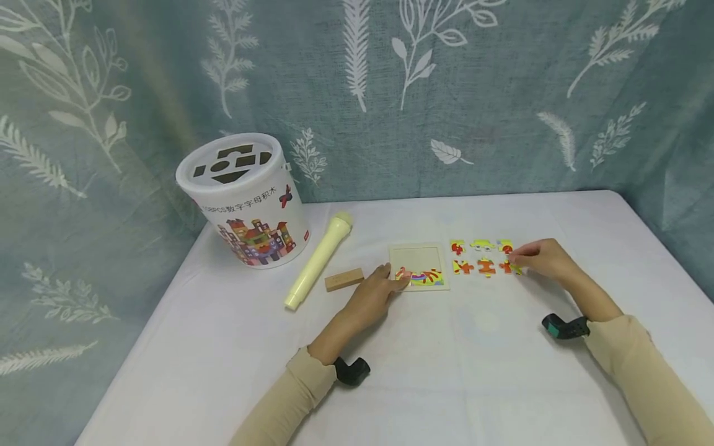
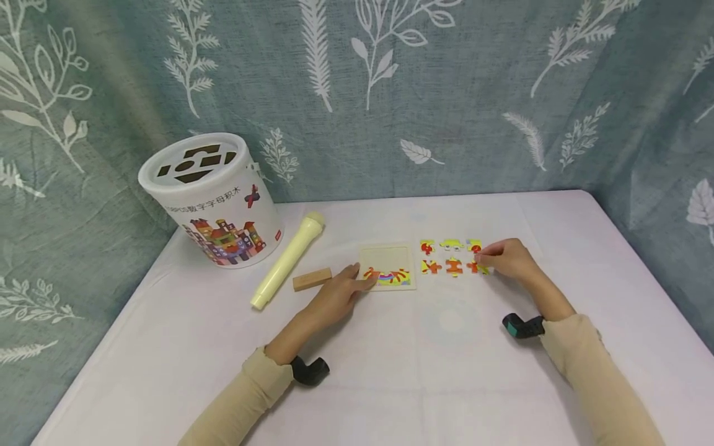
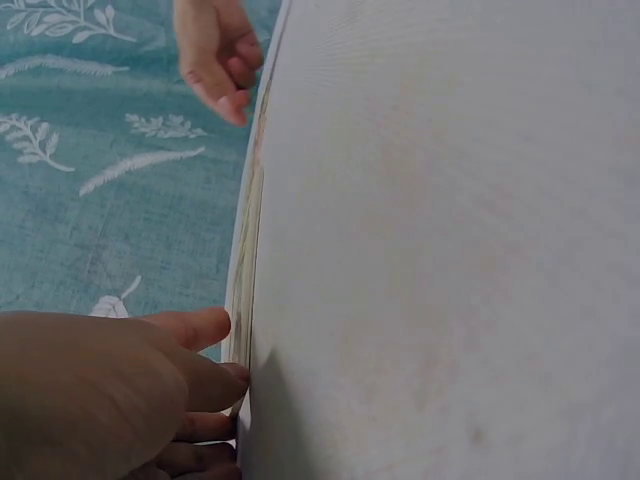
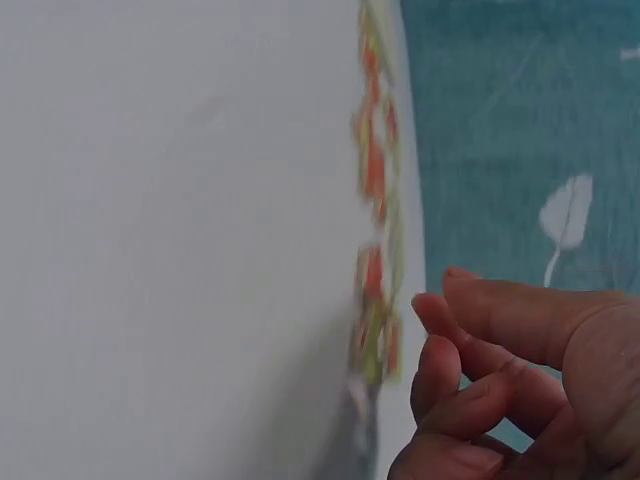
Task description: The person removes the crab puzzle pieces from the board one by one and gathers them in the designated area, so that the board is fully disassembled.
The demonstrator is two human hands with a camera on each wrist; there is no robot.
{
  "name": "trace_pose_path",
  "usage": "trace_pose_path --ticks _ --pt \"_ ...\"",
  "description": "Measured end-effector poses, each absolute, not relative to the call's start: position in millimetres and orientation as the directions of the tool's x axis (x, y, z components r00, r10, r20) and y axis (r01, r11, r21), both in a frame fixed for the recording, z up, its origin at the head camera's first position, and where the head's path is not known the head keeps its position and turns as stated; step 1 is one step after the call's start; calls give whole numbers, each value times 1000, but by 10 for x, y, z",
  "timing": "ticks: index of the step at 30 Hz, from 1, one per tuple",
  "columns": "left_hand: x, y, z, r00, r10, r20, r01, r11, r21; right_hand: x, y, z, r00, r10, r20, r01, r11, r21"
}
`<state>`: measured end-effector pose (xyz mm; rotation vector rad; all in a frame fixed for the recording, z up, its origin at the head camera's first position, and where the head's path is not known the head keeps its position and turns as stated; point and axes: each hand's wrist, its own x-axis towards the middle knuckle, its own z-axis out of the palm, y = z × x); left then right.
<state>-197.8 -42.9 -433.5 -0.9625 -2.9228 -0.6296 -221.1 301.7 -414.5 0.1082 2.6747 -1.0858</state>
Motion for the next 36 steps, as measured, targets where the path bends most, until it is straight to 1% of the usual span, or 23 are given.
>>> trace_pose_path --ticks 2,6,9,14,18,24,29,33,36 --pt "-1984 -430 -4333 -808 574 132 577 728 369 -2210 2868 -4108 -964 -61 -259 140 710 -690" --pt "-2004 -426 -4338 -808 570 150 581 730 360 -2250 2482 -4059 -952 -180 -246 59 682 -729" --pt "-2025 -420 -4350 -812 558 169 578 731 364 -2306 2190 -4062 -936 -281 -214 -21 651 -759" --pt "-2041 -411 -4363 -809 557 189 584 726 362 -2392 1762 -4106 -903 -384 -193 -104 631 -769" --pt "-2035 -411 -4349 -802 569 182 593 723 354 -2420 1541 -4144 -885 -424 -192 -150 650 -745" --pt "-2025 -416 -4319 -807 566 168 585 729 355 -2433 1375 -4212 -875 -462 -143 -237 668 -705" --pt "-2023 -425 -4314 -819 552 158 569 746 346 -2408 1326 -4235 -876 -457 -154 -229 674 -703" --pt "-2017 -422 -4310 -836 526 157 544 757 363 -2389 1310 -4240 -871 -463 -165 -226 675 -702" --pt "-2009 -408 -4306 -838 523 158 542 757 365 -2386 1310 -4254 -874 -456 -168 -230 692 -684"
